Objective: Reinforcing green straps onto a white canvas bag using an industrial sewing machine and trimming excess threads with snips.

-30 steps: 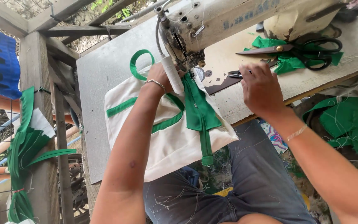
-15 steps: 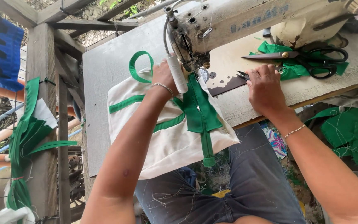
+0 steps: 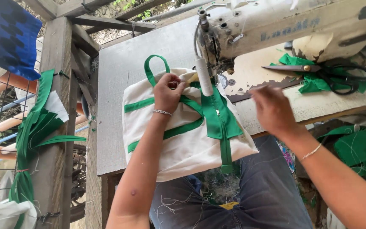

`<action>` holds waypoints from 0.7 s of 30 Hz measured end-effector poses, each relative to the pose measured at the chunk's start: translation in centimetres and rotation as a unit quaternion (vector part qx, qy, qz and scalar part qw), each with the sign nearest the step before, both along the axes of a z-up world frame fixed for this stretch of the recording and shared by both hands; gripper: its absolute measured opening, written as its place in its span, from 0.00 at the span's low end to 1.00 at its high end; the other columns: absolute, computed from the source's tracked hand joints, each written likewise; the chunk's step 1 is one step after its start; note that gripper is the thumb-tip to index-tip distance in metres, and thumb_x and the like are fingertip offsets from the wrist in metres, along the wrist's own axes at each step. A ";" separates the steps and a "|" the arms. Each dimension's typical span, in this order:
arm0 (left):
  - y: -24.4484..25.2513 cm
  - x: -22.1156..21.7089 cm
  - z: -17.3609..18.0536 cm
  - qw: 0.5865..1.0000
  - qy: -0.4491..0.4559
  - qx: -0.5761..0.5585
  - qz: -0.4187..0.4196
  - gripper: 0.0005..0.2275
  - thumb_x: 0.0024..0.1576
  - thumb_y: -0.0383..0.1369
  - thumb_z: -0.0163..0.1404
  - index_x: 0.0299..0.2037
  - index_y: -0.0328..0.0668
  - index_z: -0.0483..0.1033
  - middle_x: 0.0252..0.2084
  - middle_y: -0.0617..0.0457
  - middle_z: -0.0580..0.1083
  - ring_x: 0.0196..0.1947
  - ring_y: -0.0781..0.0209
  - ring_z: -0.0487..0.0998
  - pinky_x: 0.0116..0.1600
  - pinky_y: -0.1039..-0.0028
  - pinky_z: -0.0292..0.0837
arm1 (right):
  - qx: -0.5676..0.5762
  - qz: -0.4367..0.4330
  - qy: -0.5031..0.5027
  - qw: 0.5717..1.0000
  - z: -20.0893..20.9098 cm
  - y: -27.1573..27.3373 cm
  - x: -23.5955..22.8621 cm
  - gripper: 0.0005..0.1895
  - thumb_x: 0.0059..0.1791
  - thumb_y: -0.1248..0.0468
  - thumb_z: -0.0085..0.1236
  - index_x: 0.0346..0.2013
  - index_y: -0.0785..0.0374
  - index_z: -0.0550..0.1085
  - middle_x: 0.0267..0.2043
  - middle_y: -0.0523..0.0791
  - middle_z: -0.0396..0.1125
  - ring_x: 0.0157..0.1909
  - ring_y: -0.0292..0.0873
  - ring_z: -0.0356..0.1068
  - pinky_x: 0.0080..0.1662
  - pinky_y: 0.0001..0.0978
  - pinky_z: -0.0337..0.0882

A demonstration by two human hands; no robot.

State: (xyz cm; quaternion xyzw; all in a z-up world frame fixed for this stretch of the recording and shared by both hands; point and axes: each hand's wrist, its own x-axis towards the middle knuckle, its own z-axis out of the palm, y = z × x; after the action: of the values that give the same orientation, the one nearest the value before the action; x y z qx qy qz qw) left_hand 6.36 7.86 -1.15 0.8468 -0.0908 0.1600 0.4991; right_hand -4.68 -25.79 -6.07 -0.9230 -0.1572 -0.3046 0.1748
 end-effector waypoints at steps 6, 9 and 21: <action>-0.5 -0.6 -1.0 0.995 -0.096 0.000 0.015 0.04 0.57 0.33 0.60 0.34 0.45 0.78 0.30 0.49 0.77 0.33 0.53 0.83 0.38 0.70 0.79 | 0.070 0.167 0.060 0.982 7.5 9.9 -0.9 0.09 0.54 0.71 0.52 0.49 0.64 0.74 0.37 0.52 0.73 0.41 0.61 0.75 0.43 0.53 0.75; -0.1 -1.3 -0.1 0.987 -0.162 -0.006 0.010 0.04 0.60 0.31 0.56 0.34 0.43 0.77 0.33 0.48 0.75 0.33 0.48 0.81 0.37 0.67 0.79 | 0.118 0.168 0.135 0.969 9.0 13.3 1.2 0.13 0.51 0.66 0.58 0.51 0.64 0.73 0.39 0.57 0.73 0.43 0.67 0.74 0.42 0.58 0.75; -0.7 -1.0 0.0 0.944 -0.306 0.097 -0.075 0.08 0.63 0.25 0.47 0.31 0.42 0.67 0.35 0.51 0.72 0.35 0.46 0.76 0.46 0.64 0.70 | 0.291 -0.001 0.276 0.916 5.1 16.8 5.6 0.19 0.56 0.45 0.50 0.58 0.48 0.71 0.48 0.53 0.74 0.55 0.59 0.72 0.56 0.55 0.73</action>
State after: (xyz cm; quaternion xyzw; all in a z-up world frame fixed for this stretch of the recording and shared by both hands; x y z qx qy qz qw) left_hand 5.37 7.19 -1.14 0.7922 -0.3176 0.3636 0.3733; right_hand 0.90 -8.97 -1.01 -0.8790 -0.0065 -0.0699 0.4716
